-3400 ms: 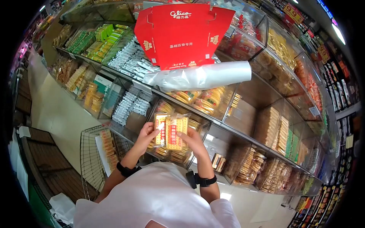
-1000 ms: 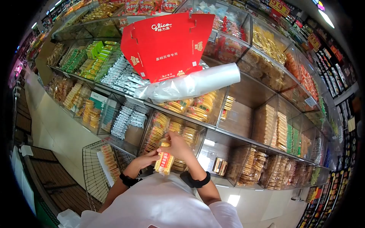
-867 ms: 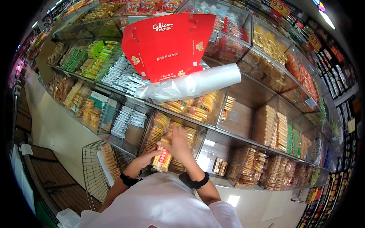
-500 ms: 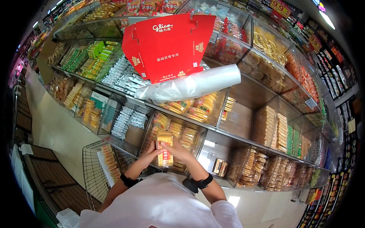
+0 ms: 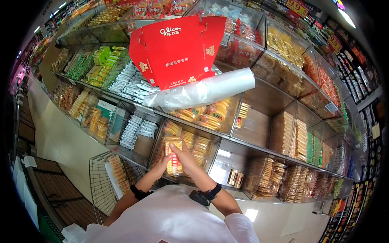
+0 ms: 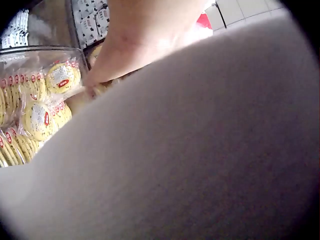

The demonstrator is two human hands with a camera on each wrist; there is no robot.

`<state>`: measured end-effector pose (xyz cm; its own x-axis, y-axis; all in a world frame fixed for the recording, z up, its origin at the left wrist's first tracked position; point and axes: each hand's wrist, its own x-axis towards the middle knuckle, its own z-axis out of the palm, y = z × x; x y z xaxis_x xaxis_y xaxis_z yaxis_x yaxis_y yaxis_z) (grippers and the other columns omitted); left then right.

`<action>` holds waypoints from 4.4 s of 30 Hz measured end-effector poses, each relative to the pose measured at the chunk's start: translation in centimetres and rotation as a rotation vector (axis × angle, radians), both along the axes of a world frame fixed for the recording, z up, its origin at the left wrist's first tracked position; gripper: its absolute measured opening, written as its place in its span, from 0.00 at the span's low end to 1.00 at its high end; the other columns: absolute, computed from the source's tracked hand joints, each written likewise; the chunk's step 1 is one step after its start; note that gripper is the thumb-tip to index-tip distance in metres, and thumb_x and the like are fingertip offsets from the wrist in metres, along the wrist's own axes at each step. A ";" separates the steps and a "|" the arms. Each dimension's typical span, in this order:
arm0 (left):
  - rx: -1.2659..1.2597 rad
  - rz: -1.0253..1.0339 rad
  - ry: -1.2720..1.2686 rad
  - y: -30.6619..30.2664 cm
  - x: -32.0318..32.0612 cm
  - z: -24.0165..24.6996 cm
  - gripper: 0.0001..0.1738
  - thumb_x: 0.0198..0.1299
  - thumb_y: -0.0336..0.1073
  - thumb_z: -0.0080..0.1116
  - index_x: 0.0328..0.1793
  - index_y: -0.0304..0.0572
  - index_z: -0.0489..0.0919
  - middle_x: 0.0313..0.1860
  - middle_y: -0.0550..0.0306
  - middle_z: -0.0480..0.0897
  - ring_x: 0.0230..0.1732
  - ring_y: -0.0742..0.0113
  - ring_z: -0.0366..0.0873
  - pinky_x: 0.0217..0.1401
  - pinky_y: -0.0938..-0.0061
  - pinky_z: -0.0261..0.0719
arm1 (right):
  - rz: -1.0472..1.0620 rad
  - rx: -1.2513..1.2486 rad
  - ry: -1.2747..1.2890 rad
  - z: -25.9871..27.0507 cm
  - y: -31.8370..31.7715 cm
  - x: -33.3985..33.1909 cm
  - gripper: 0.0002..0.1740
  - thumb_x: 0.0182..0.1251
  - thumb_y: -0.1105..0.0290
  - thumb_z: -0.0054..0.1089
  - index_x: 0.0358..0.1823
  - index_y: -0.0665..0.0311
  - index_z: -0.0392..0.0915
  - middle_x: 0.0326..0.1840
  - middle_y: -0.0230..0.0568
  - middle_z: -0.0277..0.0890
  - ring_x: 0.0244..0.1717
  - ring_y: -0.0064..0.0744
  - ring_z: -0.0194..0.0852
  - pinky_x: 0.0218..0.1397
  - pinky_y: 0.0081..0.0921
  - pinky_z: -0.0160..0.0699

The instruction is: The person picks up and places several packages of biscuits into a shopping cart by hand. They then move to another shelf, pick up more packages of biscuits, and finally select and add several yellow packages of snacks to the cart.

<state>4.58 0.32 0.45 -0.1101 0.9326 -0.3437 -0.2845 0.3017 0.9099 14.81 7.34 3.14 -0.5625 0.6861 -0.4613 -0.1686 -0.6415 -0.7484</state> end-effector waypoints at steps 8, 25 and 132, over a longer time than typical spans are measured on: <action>0.037 0.029 0.011 -0.4 -0.2 1.8 0.39 0.59 0.46 0.44 0.70 0.43 0.40 0.66 0.50 0.53 0.66 0.61 0.51 0.65 0.71 0.51 | 0.080 0.044 0.060 0.3 0.2 -0.4 0.41 0.59 0.59 0.55 0.67 0.63 0.41 0.55 0.45 0.64 0.50 0.28 0.67 0.50 0.23 0.68; -0.111 -0.340 0.059 -1.4 -1.8 -1.9 0.37 0.62 0.49 0.44 0.68 0.38 0.43 0.63 0.50 0.57 0.60 0.65 0.58 0.59 0.72 0.59 | 0.338 0.059 -0.162 -2.4 -0.2 4.3 0.27 0.58 0.56 0.56 0.55 0.63 0.63 0.46 0.34 0.70 0.46 0.26 0.69 0.51 0.25 0.66; -0.057 0.281 -0.859 -16.9 -9.1 -7.7 0.26 0.53 0.46 0.46 0.54 0.37 0.69 0.48 0.51 0.75 0.47 0.58 0.74 0.49 0.62 0.74 | 0.892 2.021 -0.314 -0.3 -6.8 -4.0 0.32 0.51 0.73 0.47 0.62 0.61 0.54 0.63 0.47 0.54 0.65 0.47 0.49 0.66 0.44 0.49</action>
